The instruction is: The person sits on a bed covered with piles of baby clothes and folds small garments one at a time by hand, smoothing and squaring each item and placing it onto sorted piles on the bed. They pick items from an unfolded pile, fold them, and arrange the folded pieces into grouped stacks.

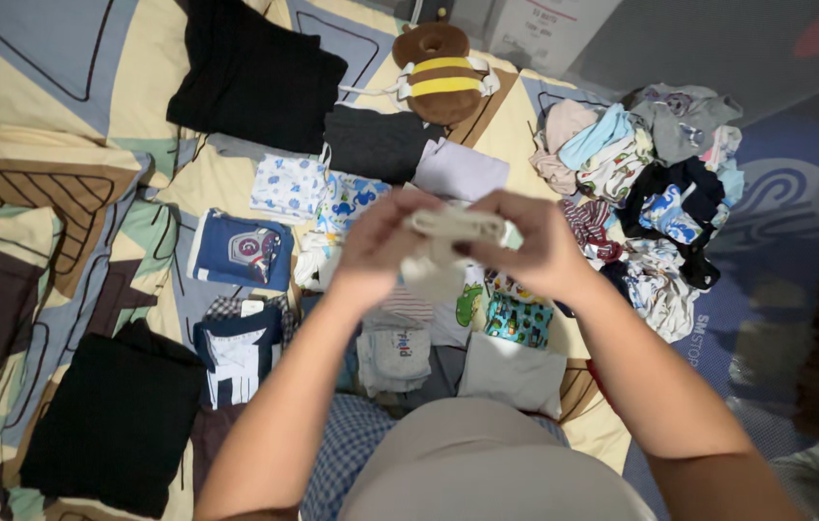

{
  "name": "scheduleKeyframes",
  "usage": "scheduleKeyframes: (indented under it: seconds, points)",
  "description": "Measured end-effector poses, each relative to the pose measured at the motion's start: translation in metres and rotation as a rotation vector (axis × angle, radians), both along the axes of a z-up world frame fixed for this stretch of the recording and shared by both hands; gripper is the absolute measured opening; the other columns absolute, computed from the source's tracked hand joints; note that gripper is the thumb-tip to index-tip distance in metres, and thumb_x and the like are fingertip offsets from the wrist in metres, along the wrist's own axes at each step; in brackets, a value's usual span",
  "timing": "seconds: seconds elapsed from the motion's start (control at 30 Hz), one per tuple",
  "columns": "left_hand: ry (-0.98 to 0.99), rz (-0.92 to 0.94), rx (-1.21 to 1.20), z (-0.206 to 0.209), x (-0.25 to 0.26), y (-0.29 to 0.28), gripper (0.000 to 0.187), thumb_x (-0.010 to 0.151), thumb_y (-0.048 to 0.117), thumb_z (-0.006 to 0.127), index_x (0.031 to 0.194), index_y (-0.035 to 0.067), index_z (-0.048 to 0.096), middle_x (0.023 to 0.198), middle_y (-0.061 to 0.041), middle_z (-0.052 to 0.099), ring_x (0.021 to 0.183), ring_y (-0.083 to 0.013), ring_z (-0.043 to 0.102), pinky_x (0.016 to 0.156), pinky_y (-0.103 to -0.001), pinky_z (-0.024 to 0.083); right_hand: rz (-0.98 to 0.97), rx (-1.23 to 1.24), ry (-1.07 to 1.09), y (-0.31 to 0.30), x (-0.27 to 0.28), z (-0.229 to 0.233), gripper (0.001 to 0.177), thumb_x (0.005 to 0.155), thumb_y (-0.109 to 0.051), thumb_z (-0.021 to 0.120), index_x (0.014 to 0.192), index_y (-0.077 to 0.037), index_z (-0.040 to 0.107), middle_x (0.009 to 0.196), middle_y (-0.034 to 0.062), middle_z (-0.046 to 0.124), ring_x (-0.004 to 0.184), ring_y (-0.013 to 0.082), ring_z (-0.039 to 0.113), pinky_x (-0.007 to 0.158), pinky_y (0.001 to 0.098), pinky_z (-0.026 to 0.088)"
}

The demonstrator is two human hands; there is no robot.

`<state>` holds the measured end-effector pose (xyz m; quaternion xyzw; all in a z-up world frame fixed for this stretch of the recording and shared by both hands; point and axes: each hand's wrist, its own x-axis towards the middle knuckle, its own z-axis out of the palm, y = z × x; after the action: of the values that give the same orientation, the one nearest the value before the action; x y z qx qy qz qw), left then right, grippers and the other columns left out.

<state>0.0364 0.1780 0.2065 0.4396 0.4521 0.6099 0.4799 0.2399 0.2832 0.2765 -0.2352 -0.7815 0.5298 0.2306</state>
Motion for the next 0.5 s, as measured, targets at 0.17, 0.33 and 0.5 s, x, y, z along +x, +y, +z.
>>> scheduleKeyframes:
  seconds: [0.17, 0.33, 0.5]
  points:
    - [0.003, 0.123, 0.082, -0.009, -0.013, 0.003, 0.035, 0.095, -0.007, 0.053, 0.128, 0.003, 0.061, 0.122, -0.007, 0.070, 0.116, -0.0140, 0.066, 0.103, -0.029, 0.051, -0.046, 0.149, -0.229, 0.000, -0.020, 0.024, 0.023, 0.080, -0.012, 0.082, 0.099, -0.001, 0.075, 0.077, 0.0064, 0.074, 0.066, 0.0116, 0.065, 0.061, 0.0276, 0.052]
    - [-0.199, 0.149, 0.029, -0.019, -0.008, -0.004, 0.033, 0.099, -0.004, 0.055, 0.130, 0.005, 0.060, 0.118, -0.005, 0.069, 0.111, -0.0124, 0.065, 0.098, -0.027, 0.052, 0.018, 0.224, -0.202, -0.002, -0.015, 0.045, 0.018, 0.085, -0.010, 0.076, 0.100, -0.001, 0.075, 0.079, 0.0072, 0.075, 0.065, 0.0090, 0.066, 0.063, 0.0272, 0.053]
    - [-0.221, 0.193, -0.010, -0.033, 0.003, -0.008, 0.031, 0.102, -0.006, 0.057, 0.131, 0.003, 0.063, 0.107, -0.005, 0.068, 0.096, -0.0117, 0.062, 0.086, -0.026, 0.050, 0.073, 0.247, -0.153, 0.003, -0.011, 0.029, 0.029, 0.085, -0.007, 0.067, 0.112, 0.002, 0.070, 0.086, 0.0079, 0.072, 0.076, 0.0093, 0.064, 0.069, 0.0279, 0.052]
